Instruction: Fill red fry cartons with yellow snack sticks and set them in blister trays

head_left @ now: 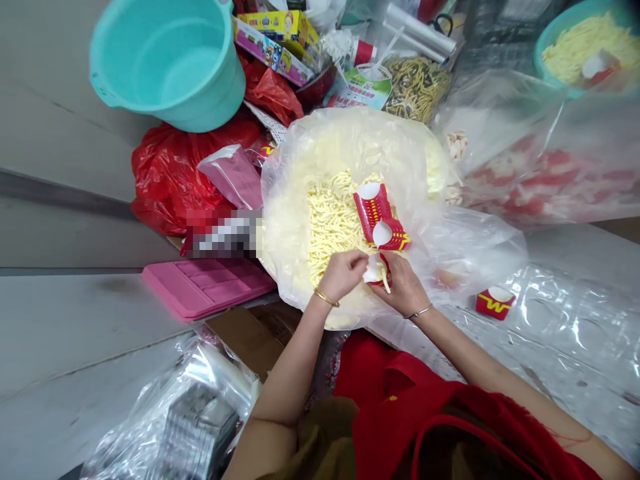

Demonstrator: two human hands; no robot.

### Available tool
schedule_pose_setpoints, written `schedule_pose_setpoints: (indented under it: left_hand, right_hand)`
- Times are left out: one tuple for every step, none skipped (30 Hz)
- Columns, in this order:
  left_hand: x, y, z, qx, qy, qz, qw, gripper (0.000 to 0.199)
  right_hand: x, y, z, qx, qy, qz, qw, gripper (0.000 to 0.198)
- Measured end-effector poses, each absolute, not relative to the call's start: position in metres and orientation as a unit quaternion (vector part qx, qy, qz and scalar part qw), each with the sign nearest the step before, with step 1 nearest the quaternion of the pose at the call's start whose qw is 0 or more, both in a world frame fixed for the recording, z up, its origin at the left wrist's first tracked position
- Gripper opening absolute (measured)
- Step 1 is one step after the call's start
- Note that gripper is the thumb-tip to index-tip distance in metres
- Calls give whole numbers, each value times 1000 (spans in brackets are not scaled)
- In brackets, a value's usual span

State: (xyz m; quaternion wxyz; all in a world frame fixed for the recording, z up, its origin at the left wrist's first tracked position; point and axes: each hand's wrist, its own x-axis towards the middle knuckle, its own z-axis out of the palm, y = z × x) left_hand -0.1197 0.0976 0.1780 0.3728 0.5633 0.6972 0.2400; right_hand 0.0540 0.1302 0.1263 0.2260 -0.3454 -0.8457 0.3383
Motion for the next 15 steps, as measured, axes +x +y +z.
schedule_pose_setpoints:
  left_hand:
    - [-129,102,173,554,722,235,342,21]
    - [-137,107,168,551,749,211,300,25]
    - [-144,113,162,555,772,170,258,29]
    - [-150,118,155,561,788,121,222,32]
    - [-154,124,147,567,797,74,197,32]
    - [-156,128,140,570,800,39,183,28]
    - [-158,132,134,571,801,20,178,22]
    - [-160,134,129,570,802,18,179,16]
    - [-162,135,125,563,805,33,183,10]
    - [-164,135,124,550,809,64,195,5]
    - [-166,134,124,527,814,111,217,5]
    - [-168,132,127,492,816,170,250,10]
    - [-169,129,132,448,811,236,294,14]
    - [-169,126,139,399,794,301,347,17]
    - [-168,122,146,350,766,360,402,20]
  right_hand:
    - [56,131,126,-352,-841,339,231,68]
    - [58,132,125,-358,-838,341,233,68]
    - [60,133,125,-361,-836,343,233,68]
    - [61,134,125,-361,-835,344,232,67]
    - [62,134,125,-361,-835,346,230,67]
    - [62,134,126,-360,-835,347,228,67]
    - [63,134,126,-360,-835,348,227,67]
    - [63,134,126,-362,-834,349,227,67]
    - [63,134,126,-364,-833,349,228,68]
    - [63,134,125,-367,-831,350,229,68]
    - [63,135,124,-370,-830,350,229,69]
    - [62,135,124,-372,-829,351,227,70]
    - [61,136,123,-375,-828,351,225,71]
    - [60,136,123,-378,-827,351,222,71]
    - [57,137,123,-381,-827,352,218,71]
